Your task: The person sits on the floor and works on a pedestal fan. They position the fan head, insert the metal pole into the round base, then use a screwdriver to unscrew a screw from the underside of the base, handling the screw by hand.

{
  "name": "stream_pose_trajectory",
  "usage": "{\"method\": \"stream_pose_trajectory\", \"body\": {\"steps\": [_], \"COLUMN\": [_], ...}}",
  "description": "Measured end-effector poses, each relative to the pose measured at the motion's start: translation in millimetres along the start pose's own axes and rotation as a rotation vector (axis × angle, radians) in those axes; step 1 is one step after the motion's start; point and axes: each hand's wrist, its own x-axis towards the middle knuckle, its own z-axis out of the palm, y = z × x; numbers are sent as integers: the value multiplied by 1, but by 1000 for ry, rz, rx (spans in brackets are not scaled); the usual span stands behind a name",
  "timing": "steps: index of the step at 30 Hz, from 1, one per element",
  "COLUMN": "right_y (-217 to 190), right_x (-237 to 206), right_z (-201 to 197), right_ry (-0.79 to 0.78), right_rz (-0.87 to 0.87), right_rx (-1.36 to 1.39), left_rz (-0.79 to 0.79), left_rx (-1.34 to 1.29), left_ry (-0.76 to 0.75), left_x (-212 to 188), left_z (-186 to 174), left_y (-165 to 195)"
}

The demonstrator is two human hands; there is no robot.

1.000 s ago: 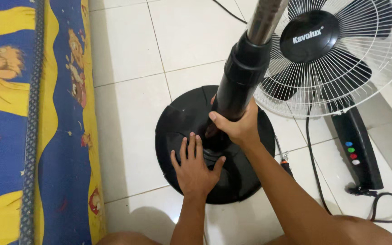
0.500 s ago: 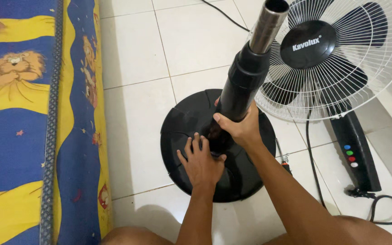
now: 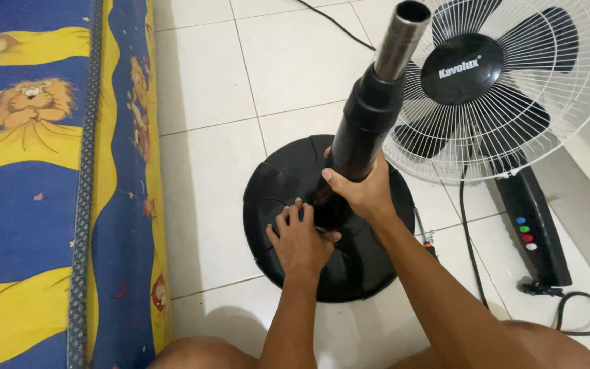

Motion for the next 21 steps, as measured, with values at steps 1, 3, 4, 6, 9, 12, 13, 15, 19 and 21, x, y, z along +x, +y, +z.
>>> {"method": "stream_pose_trajectory", "body": {"steps": [1,3,4,6,9,12,13,15,19,21], "right_y": [-2,-6,-10,-20,-42,-64,-71,-82,-98,-102], "right_x": [-1,-1,-1,0,-2,-10,-13,-12,-9,-8], "right_z": [-1,0,-2,-1,1,16,22,32,33,30], "right_ry": [4,10,15,5,72,205,241,313,291,249], "right_rz": [16,43,37,20,-80,-77,-73,-77,67,90], "right_rx": [-17,-41,-80,-141,-429,-577,-564,-533,-603,-605], "left_rz": [-3,-14,14,48,70,60,57,53,77,79], "left_rx": [-3,-1,4,16,54,94,101,117,143,157], "left_ry": [-22,-59,-60,-46,-101,-123,-137,-151,-176,-173], "left_x": [-1,-1,-2,-4,-7,-8,-10,-9,-12,-14], "left_z": [1,0,0,-2,-2,0,1,0,-8,-11], "left_y": [0,-5,-6,-16,-24,-24,-24,-24,-32,-32]}}
